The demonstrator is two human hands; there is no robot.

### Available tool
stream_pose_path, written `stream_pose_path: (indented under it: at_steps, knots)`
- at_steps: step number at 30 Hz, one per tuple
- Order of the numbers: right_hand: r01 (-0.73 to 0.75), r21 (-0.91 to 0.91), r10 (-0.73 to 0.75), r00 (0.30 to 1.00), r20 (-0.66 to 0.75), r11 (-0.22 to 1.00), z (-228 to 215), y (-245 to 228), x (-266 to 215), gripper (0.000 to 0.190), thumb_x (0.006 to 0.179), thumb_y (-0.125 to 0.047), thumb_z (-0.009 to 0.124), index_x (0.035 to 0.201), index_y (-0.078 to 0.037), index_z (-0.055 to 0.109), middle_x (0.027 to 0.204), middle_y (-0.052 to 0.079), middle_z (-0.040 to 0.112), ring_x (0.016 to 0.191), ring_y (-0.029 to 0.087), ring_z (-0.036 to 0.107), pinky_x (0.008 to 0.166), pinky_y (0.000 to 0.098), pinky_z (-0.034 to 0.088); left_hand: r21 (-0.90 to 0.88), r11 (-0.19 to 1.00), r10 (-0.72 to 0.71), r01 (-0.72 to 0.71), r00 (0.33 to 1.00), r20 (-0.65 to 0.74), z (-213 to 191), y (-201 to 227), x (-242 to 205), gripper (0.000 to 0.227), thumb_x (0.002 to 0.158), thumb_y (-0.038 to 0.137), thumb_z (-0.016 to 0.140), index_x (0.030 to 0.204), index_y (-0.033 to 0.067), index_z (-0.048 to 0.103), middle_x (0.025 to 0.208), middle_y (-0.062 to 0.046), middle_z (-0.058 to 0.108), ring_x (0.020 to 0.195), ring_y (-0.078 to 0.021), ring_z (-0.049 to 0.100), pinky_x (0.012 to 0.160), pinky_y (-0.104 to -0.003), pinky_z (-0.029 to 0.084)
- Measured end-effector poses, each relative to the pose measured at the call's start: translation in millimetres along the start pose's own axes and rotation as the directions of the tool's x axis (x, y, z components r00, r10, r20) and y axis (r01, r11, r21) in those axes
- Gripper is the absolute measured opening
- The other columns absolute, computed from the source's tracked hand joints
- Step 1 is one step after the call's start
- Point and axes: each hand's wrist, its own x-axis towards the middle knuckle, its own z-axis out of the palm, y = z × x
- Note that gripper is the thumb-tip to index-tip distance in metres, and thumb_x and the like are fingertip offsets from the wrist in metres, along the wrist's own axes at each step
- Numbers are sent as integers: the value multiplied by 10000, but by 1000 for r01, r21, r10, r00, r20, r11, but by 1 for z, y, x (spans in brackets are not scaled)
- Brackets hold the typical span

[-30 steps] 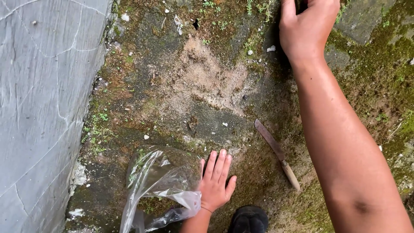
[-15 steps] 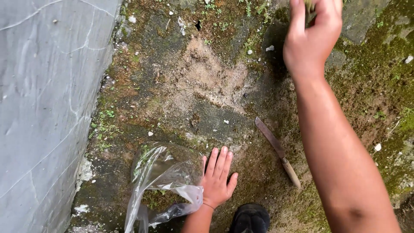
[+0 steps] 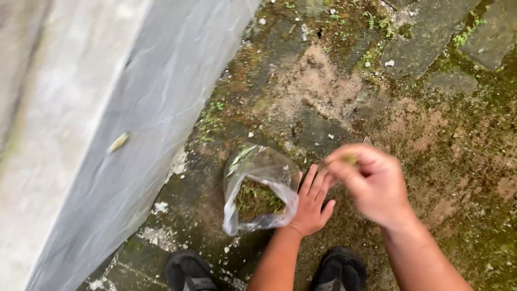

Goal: Scraping moss from the surface and joints of stone pavement using a knife and collecting it into a plastic bag.

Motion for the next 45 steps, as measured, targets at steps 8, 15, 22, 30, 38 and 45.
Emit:
stream_pose_path:
  at_steps: [8, 15, 22, 30, 38, 45]
  knots:
    - [331, -113, -267, 884, 383, 937, 91, -8, -44, 319, 836, 21, 634, 1152, 10, 677, 1098, 186, 718, 1018, 351, 689, 881, 485, 551, -115, 993, 42, -23, 986, 162, -19, 11, -26, 589, 1034, 469, 293, 1470, 74, 249, 1520, -147, 264, 1393, -387, 205, 1131, -577, 105]
    - [541, -479, -351, 831, 432, 691, 91, -4, -57, 295, 900, -118, 624, 1177, -20, 646, 1149, 140, 662, 1086, 323, 632, 928, 448, 500, -109, 991, 113, -78, 928, 356, -60, 10, -43, 548, 1015, 542, 308, 1277, 75, 426, 1282, -170, 450, 1157, -413, 403, 958, -582, 281]
    - [596, -289, -559, 803, 205, 749, 84, 19, -79, 374, 845, 139, 473, 1148, -14, 629, 1026, 132, 657, 983, 256, 625, 888, 361, 559, -125, 979, 206, -163, 787, 582, -109, 25, -63, 611, 995, 615, 322, 1083, 79, 602, 1045, -189, 636, 921, -436, 602, 784, -585, 458]
    - [285, -352, -282, 958, 62, 891, 74, 33, -104, 409, 853, -55, 621, 1252, -25, 539, 1063, 103, 562, 908, 174, 575, 807, 274, 530, 42, 989, -129, 142, 688, 714, -253, 35, -90, 583, 1110, 555, 345, 846, 130, 643, 680, -14, 617, 608, -180, 613, 661, -389, 547]
    - [-496, -294, 559, 806, 194, 817, 67, -9, -90, 150, 990, -129, 628, 845, -90, 627, 690, 9, 524, 607, 129, 456, 572, 219, 427, -112, 625, -749, 773, 634, 194, -297, 23, -106, 473, 871, 592, 673, 1100, 234, 464, 1138, 58, 571, 927, -152, 615, 677, -371, 466]
    - [-234, -788, 762, 511, 399, 570, 69, -75, -73, 129, 975, -187, 509, 928, -162, 627, 757, -40, 562, 629, 73, 505, 595, 186, 464, -460, 544, -669, 702, 694, 267, -303, 32, -80, 363, 898, 284, 746, 1192, 227, 541, 1106, -13, 528, 931, -144, 527, 789, -317, 496]
